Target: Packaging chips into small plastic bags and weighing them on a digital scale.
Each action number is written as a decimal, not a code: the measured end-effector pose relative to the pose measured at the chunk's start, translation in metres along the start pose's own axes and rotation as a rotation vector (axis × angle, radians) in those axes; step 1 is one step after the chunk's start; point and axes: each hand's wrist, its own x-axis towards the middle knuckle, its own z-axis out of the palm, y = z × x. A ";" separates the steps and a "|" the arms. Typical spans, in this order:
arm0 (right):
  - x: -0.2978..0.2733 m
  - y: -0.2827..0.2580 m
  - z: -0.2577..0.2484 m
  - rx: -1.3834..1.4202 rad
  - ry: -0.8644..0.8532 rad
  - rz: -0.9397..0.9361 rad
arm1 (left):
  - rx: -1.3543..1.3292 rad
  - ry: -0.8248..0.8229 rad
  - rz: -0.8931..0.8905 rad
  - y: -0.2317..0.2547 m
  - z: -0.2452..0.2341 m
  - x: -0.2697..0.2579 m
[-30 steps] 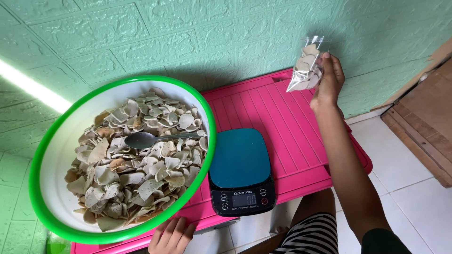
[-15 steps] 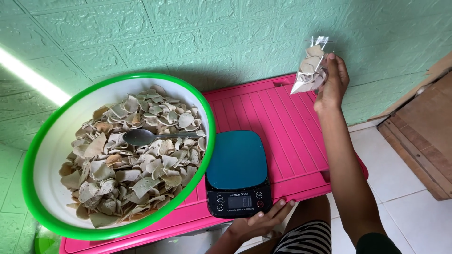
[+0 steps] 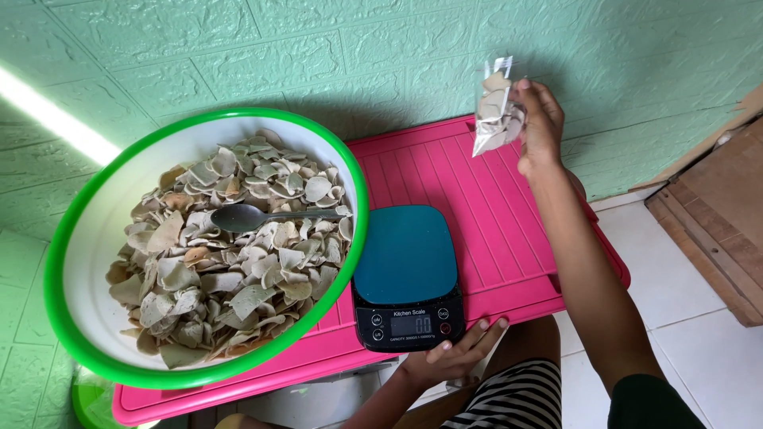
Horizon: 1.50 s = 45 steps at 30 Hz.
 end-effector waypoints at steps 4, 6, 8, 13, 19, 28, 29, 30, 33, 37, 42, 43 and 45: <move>-0.005 0.016 0.022 -0.237 -0.093 0.104 | -0.626 -0.296 -0.108 0.042 -0.008 -0.018; -0.001 0.032 0.040 -0.296 -0.150 0.124 | -0.974 -0.488 -0.213 0.049 -0.020 -0.021; 0.009 0.054 0.060 -0.255 -0.277 0.214 | -0.943 -0.472 -0.211 0.039 -0.038 -0.019; 0.026 0.101 0.083 -0.214 -0.438 0.226 | -1.010 -0.441 -0.328 0.003 -0.074 -0.013; 0.018 0.129 0.114 -0.306 -0.508 0.223 | -0.526 -0.116 -0.703 -0.007 -0.078 -0.033; -0.019 0.147 0.134 -0.423 -0.328 -0.167 | -0.399 -0.281 -0.571 -0.069 -0.104 -0.062; -0.017 0.152 0.134 -0.417 -0.318 -0.289 | -0.405 -0.338 -0.554 -0.079 -0.111 -0.058; -0.019 0.143 0.134 -0.417 -0.320 -0.289 | -0.404 -0.338 -0.555 -0.098 -0.123 -0.066; -0.034 0.099 0.139 -0.562 -0.105 -0.585 | -0.416 -0.790 -0.164 -0.169 -0.149 -0.051; -0.085 -0.011 0.140 -0.246 -0.468 -0.577 | -0.265 -0.475 -0.400 -0.273 -0.118 0.018; -0.197 -0.101 0.077 -0.455 -0.870 -0.415 | -0.393 -0.410 -0.538 -0.334 -0.102 0.039; -0.216 -0.104 0.060 -0.497 -1.005 -0.378 | -0.420 -0.421 -0.565 -0.337 -0.102 0.030; -0.241 -0.097 0.031 -0.535 -1.136 -0.358 | -0.437 -0.416 -0.587 -0.339 -0.098 0.010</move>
